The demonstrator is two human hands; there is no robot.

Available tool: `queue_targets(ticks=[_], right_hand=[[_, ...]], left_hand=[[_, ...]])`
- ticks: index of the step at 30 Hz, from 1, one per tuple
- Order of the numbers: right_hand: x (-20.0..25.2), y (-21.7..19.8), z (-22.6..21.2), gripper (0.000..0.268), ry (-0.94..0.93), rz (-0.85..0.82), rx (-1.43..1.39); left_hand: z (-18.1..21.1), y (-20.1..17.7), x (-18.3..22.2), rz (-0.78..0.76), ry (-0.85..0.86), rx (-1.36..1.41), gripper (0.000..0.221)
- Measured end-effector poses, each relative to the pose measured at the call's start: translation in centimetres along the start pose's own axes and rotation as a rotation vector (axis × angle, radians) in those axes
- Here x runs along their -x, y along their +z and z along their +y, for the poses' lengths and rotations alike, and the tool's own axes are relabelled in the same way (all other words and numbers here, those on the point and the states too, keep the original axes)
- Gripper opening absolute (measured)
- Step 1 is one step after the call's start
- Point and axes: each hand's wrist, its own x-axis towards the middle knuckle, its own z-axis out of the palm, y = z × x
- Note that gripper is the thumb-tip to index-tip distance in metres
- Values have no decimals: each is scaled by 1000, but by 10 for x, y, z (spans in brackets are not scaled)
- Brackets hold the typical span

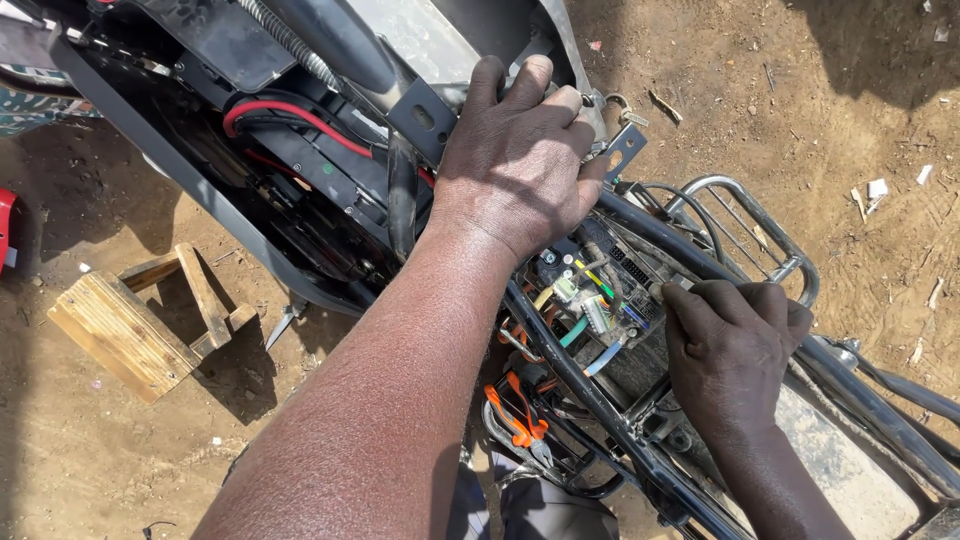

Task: Adjusting and connecting the electrical wiring harness on a motorcycle frame.

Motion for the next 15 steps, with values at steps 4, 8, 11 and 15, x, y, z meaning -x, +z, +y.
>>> queue_targets(ticks=[4, 8, 11, 15], right_hand=[[7, 1, 2, 5, 34, -15, 24], [13, 3, 4, 5, 79, 30, -78], [16, 7, 7, 7, 90, 29, -64], [22, 16, 12, 11, 58, 83, -63]], left_hand=[[0, 3, 1, -25, -16, 7, 39], [0, 3, 0, 22, 0, 13, 36], [0, 0, 0, -19, -6, 19, 37], [-1, 1, -1, -16, -1, 29, 37]])
